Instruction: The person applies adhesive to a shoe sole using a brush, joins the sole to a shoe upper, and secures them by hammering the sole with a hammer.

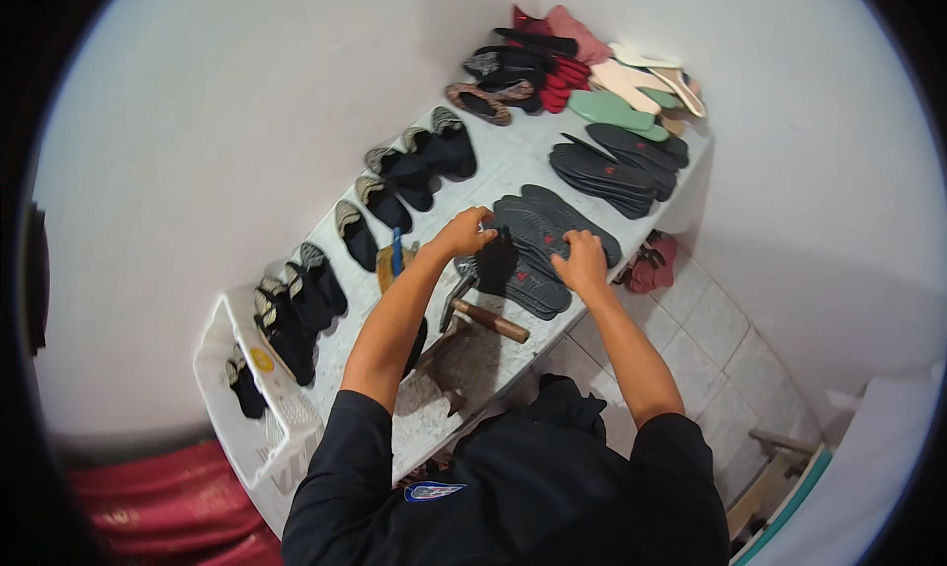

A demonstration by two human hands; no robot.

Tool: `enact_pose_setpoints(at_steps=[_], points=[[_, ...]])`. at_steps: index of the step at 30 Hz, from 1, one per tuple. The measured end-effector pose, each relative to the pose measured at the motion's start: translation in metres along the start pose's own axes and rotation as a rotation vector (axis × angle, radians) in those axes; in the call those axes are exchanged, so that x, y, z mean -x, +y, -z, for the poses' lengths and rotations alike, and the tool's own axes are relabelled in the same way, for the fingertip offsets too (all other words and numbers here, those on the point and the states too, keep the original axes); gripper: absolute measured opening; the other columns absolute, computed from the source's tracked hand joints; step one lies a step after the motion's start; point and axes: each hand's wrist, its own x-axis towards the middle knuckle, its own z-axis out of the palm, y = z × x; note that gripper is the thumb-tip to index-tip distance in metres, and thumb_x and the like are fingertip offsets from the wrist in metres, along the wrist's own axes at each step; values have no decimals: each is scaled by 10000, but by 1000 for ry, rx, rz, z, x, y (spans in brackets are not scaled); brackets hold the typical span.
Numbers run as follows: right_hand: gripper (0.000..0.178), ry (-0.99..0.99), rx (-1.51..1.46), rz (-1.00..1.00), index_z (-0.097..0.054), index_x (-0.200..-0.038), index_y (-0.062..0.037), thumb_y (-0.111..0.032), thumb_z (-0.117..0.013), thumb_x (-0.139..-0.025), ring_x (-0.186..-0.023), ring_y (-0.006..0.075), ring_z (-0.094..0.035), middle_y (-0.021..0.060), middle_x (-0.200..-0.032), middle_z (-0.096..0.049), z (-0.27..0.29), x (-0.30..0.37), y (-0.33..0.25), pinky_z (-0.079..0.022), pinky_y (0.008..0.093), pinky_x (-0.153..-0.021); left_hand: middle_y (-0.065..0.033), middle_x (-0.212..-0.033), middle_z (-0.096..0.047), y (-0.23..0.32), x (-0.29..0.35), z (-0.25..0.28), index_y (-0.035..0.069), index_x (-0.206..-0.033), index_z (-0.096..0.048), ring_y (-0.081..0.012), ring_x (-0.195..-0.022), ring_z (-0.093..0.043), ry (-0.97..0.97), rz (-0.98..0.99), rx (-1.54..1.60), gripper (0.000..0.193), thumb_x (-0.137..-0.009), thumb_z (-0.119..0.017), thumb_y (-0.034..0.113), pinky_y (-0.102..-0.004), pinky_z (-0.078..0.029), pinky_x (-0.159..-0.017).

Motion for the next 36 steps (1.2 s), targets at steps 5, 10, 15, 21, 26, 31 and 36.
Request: enact_pose_setpoints(at_steps=[5,10,15,21,26,31,36], points=[[626,-48,89,-52,-609,-1187,-12,-280,-831,-666,-1127,325,-509,146,-1169,-570,4,3,-3,-427,425,-963,-123,-1340,-529,22,-49,-35,144,-1338,-517,-385,-1229,-500,24,62,-181,594,-805,-739,281,-495,-452,-987],[672,-123,115,-71,-594,-1209,8,-290,-840,-660,-1144,314,-497,146,-1191,-559,2,0,8,-426,429,-963,-70,-1334,-540,21,-56,-39,162,-1361,-510,-372,-1277,-439,80,80,-223,694,-741,-795,291,-531,-421,-1008],[666,-115,151,-25,-601,-1200,7,-297,-835,-656,-1145,307,-500,147,-1184,-561,-3,0,3,-450,429,-934,-100,-1332,-533,8,-58,-35,138,-1322,-562,-373,-1220,-467,78,75,-126,758,-640,-868,266,-478,-428,-1007],[673,-64,92,31,-591,-1184,49,-231,-847,-628,-1086,342,-552,181,-1157,-560,-2,-1,10,-491,431,-888,-175,-1247,-557,7,-65,-37,93,-1221,-631,-375,-1148,-523,117,60,-139,722,-576,-899,276,-449,-441,-991],[667,-16,-9,72,-583,-1172,72,-176,-836,-607,-1021,378,-585,195,-1096,-561,-5,-2,24,-497,419,-885,-167,-1159,-613,-5,-68,-37,38,-1102,-677,-347,-1078,-576,192,128,76,560,-599,-885,170,-413,-478,-930],[659,-75,-58,97,-569,-1182,48,-164,-814,-608,-979,383,-600,188,-1062,-564,6,-12,11,-498,421,-860,-116,-862,-707,-18,-65,-17,0,-970,-687,-185,-800,-665,272,92,306,335,-683,-833,93,-314,-515,-740],[642,-183,-123,118,-533,-1160,-3,-176,-825,-615,-1048,382,-598,202,-1135,-594,26,-39,-27,-492,430,-885,-56,-796,-695,-7,-25,51,-8,-929,-676,-118,-723,-630,277,54,352,206,-774,-780,81,-277,-492,-672]])
